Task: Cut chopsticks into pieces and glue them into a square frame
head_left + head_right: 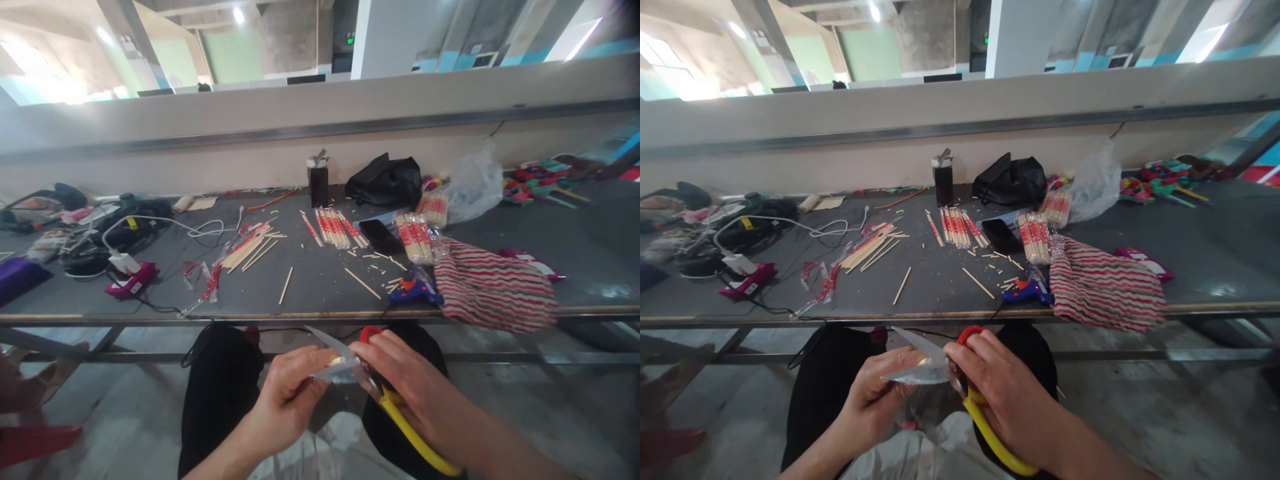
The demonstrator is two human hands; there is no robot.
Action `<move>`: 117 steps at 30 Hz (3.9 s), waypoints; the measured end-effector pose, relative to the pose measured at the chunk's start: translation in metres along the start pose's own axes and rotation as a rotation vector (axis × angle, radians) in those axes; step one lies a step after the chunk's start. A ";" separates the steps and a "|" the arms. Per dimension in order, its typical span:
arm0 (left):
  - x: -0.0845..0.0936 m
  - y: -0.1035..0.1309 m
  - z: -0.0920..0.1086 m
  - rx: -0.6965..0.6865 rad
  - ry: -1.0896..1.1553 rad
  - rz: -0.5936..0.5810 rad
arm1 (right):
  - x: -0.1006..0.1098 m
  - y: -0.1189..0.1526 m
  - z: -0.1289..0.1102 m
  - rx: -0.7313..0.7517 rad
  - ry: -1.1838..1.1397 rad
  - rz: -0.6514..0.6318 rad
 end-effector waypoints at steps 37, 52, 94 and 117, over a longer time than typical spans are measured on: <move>-0.007 0.000 0.002 -0.049 -0.057 -0.024 | -0.007 -0.003 0.004 -0.021 0.030 -0.070; 0.016 0.004 0.001 -0.093 -0.024 0.152 | 0.009 -0.009 -0.006 0.025 0.148 0.054; 0.020 0.013 0.008 -0.106 -0.128 0.213 | 0.006 -0.004 0.009 -0.046 -0.056 0.284; 0.045 0.013 -0.019 0.091 -0.038 0.327 | -0.004 -0.021 0.003 -0.081 0.060 0.120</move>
Point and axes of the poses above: each hand's wrist, its own y-axis away from the middle knuckle, its own x-axis out of the back of the hand, z = x × y, the point moved 10 cm from there along -y, towards the middle knuckle, and after that the axes turned 14 degrees about x, right-handed, at the moved point
